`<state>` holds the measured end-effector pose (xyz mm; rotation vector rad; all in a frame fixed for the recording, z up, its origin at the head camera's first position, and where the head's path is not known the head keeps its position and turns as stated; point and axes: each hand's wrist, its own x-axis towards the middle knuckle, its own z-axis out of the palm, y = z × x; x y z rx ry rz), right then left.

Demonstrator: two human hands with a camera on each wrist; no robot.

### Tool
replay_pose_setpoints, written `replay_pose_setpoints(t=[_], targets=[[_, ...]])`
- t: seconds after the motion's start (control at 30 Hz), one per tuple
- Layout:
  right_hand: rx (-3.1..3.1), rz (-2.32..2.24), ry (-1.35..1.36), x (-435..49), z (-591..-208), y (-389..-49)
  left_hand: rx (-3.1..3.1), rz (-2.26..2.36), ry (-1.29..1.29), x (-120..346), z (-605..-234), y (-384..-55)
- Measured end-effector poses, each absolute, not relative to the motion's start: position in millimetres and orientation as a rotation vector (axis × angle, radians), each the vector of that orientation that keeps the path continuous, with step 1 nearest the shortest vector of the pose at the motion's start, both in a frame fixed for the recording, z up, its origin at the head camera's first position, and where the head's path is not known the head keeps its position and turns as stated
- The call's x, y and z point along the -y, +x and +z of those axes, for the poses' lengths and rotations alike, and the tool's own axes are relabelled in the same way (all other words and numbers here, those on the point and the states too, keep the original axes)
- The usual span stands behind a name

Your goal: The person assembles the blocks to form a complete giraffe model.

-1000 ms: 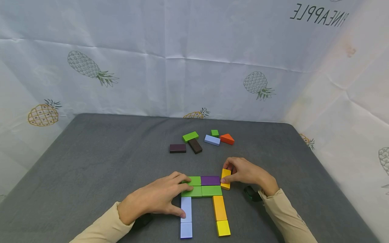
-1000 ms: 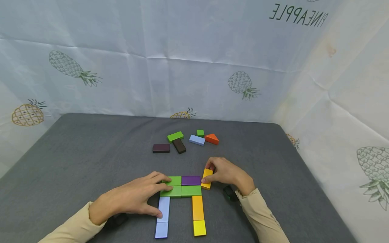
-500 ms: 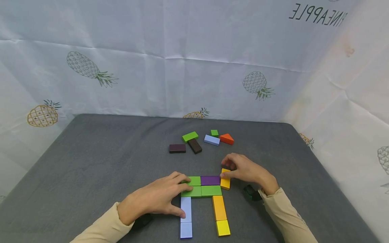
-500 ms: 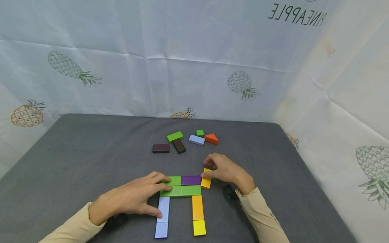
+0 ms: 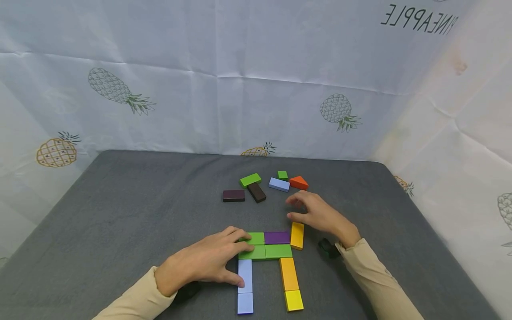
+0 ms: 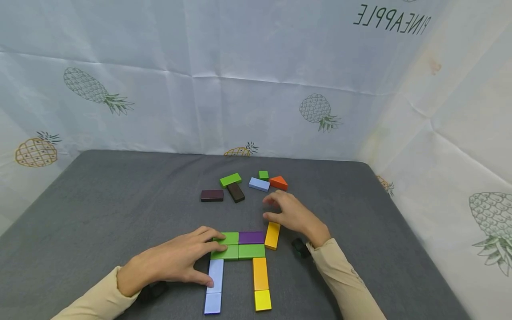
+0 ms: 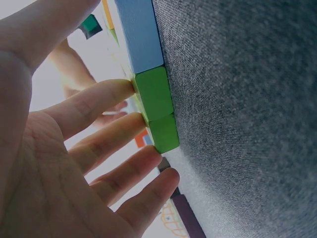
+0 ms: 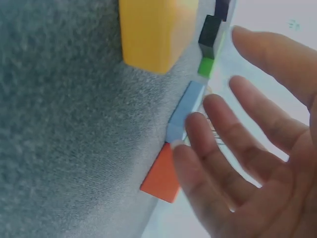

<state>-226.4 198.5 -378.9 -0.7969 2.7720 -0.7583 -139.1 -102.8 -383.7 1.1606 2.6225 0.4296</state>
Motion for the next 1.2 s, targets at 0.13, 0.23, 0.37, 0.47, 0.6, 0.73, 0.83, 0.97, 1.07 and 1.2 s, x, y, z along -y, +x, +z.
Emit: replay_pose_setpoints(t=[0.13,0.23,0.37,0.47,0.6,0.73,0.83,0.97,1.07,1.2], targets=[[-2.792,-0.780,-0.829,-196.4,-380.8,-234.8,-2.621,0.427,1.160,102.7,-383.6,-139.6],[-2.810,-0.767,-0.847,-194.2,-382.6,-241.6,-2.621,0.427,1.161,102.9,-383.6,-139.4],[-2.820,-0.754,-0.864,-190.9,-382.9,-251.0,-2.621,0.428,1.165,103.6,-383.6,-139.0],[-2.820,-0.755,-0.863,-188.3,-382.1,-258.3,-2.618,0.424,1.166,103.8,-383.4,-139.1],[-2.840,-0.716,-0.874,-185.2,-382.3,-267.8,-2.618,0.418,1.170,103.9,-383.3,-139.4],[-2.845,-0.678,-0.869,-182.7,-380.9,-275.3,-2.620,0.415,1.170,103.9,-383.2,-139.7],[-2.844,-0.652,-0.867,-181.5,-380.4,-280.2,-2.615,0.413,1.166,103.5,-382.7,-140.2],[-2.847,-0.599,-0.868,-178.3,-382.6,-287.3,-2.610,0.412,1.164,103.3,-382.3,-140.7],[-2.846,-0.564,-0.858,-174.7,-383.6,-292.3,-2.610,0.414,1.161,103.3,-382.5,-140.6],[-2.842,-0.510,-0.842,-169.5,-382.0,-297.0,-2.613,0.418,1.155,102.9,-383.2,-140.3]])
